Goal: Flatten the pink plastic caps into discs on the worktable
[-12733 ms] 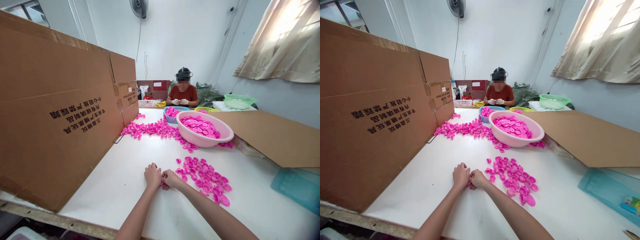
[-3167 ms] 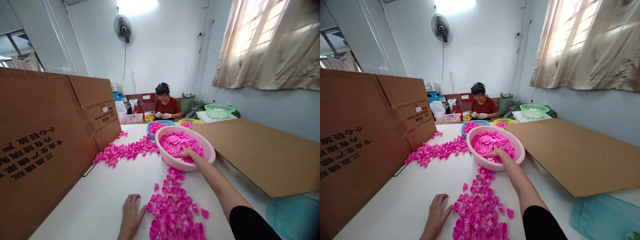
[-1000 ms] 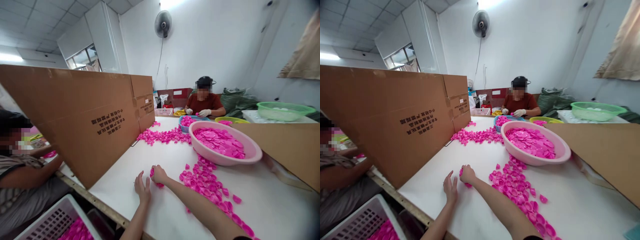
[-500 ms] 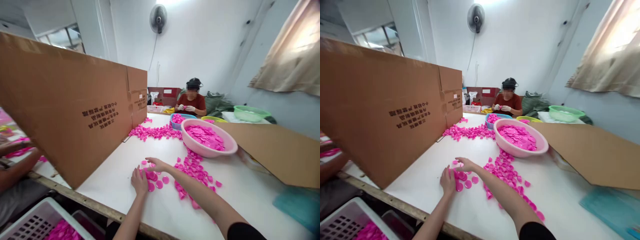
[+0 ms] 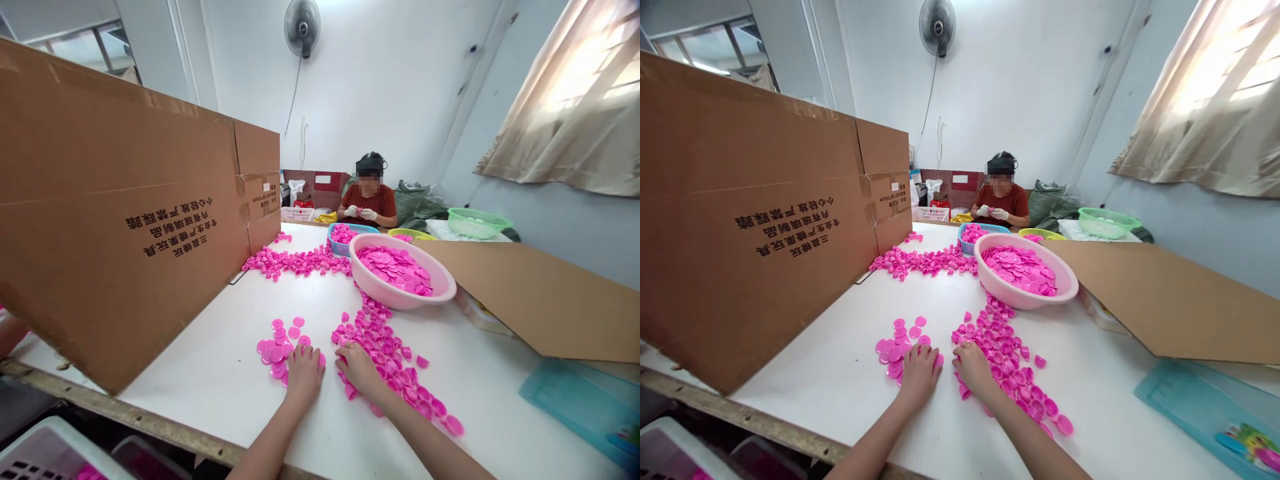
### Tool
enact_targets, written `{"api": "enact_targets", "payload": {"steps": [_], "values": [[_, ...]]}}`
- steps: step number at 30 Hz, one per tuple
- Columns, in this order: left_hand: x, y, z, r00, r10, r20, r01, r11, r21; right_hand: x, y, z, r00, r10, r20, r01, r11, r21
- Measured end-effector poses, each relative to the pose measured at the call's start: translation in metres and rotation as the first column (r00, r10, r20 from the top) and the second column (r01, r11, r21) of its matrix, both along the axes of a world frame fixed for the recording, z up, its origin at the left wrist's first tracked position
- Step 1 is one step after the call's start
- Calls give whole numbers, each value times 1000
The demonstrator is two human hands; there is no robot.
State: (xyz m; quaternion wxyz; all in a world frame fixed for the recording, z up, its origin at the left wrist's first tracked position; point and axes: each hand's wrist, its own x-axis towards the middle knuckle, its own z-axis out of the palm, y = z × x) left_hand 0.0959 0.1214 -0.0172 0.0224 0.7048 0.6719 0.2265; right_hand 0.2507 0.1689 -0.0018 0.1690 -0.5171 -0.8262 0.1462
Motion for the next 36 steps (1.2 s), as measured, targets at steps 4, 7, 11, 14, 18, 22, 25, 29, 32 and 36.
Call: {"api": "enact_targets", "payload": {"steps": [4, 7, 11, 14, 18, 22, 25, 29, 32, 36], "values": [[-3, 5, -5, 999, 48, -12, -48, 999, -12, 1, 6, 14, 1000, -21, -7, 20, 999, -31], [-11, 6, -8, 990, 140, -22, -140, 990, 6, -9, -1, 22, 987, -37, -156, 20, 994, -110], [-22, 5, -11, 965, 255, -60, -255, 967, -4, -40, -15, 5, 897, -5, -442, -172, 918, -358], [-29, 3, -10, 958, 285, -29, -285, 958, -5, -61, -16, -17, 844, -122, -522, -160, 872, -463], [-37, 1, -4, 945, 300, 132, -307, 951, 41, -65, -9, -27, 831, -299, -469, -21, 826, -563], [-38, -5, 3, 961, 140, 239, -157, 986, 53, -52, -2, -12, 870, -272, -412, 30, 861, -507], [-33, -11, 7, 977, 7, 214, -13, 999, 29, -45, 1, -1, 880, -247, -406, 13, 867, -498], [-23, -12, 7, 990, -50, 128, 52, 999, -12, -42, 3, -2, 902, -191, -387, -47, 849, -527], [-19, -10, 6, 992, -44, 115, 51, 997, -56, -42, 4, -8, 907, -192, -374, -60, 822, -567], [-17, -11, 7, 988, -6, 155, 21, 995, -93, -41, 4, -7, 894, -215, -394, -130, 715, -686]]}}
